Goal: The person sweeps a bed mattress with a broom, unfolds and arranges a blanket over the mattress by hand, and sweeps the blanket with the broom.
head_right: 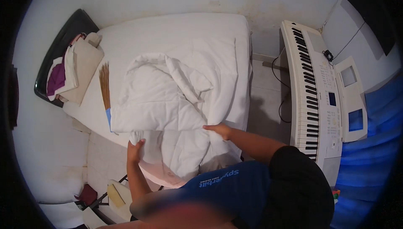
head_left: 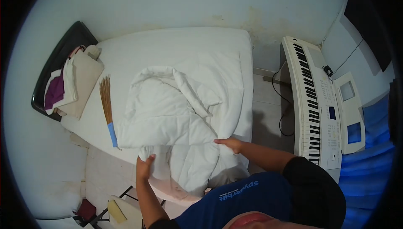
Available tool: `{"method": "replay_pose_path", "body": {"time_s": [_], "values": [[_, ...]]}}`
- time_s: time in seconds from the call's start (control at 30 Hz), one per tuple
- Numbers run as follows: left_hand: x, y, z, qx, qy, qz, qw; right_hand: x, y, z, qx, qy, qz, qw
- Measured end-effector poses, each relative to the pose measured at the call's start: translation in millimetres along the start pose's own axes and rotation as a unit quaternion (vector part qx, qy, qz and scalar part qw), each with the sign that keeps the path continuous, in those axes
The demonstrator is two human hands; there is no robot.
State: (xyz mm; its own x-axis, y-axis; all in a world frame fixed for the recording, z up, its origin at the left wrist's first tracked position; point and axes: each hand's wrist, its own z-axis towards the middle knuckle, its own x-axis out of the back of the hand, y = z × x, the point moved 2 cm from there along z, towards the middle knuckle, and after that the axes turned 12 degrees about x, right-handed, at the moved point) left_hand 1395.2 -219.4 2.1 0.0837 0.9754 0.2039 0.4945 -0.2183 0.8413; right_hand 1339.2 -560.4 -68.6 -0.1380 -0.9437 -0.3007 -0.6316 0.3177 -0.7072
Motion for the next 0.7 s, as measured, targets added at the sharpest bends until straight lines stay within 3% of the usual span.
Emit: {"method": "replay_pose_path", "body": {"time_s": [0.07,0.13,0.23,0.33,0.43,0.5,0.57,0.6,0.67,0.7], "values": [[-5.0,8.3,-29.2,-0.013,0.013,-0.013,1.0,-10.3,9.9,10.4,0.113,-0.075,0.029,0.99],[-6.4,18.1,-55.7,-0.031,0.035,-0.05,0.998,-10.3,19.4,3.6,0.122,-0.07,0.003,0.99],[-1.3,55.8,-102.4,-0.141,0.076,-0.101,0.982,-10.9,10.1,-17.1,0.137,-0.049,-0.048,0.988],[18.7,100.6,-129.6,-0.231,0.121,-0.088,0.961,-16.0,-39.6,-79.4,0.24,-0.132,0.012,0.962],[8.8,173.1,-155.6,-0.311,0.133,-0.08,0.938,-2.2,-111.1,-120.7,0.262,-0.133,0.064,0.954],[3.0,225.4,-157.4,-0.339,0.109,-0.095,0.93,4.5,-160.2,-139.0,0.384,-0.156,0.1,0.904],[-19.4,278.0,-158.4,-0.347,0.077,-0.12,0.927,19.9,-210.9,-144.2,0.483,-0.147,-0.012,0.863],[-36.6,306.3,-160.6,-0.345,0.065,-0.136,0.926,18.6,-243.2,-165.2,0.513,-0.063,-0.085,0.852],[-47.5,363.6,-150.1,-0.349,0.046,-0.101,0.931,22.5,-300.1,-169.4,0.648,-0.022,-0.15,0.747],[-50.6,391.6,-144.4,-0.43,0.097,-0.056,0.896,26.2,-326.0,-167.6,0.644,0.048,-0.164,0.746]]}}
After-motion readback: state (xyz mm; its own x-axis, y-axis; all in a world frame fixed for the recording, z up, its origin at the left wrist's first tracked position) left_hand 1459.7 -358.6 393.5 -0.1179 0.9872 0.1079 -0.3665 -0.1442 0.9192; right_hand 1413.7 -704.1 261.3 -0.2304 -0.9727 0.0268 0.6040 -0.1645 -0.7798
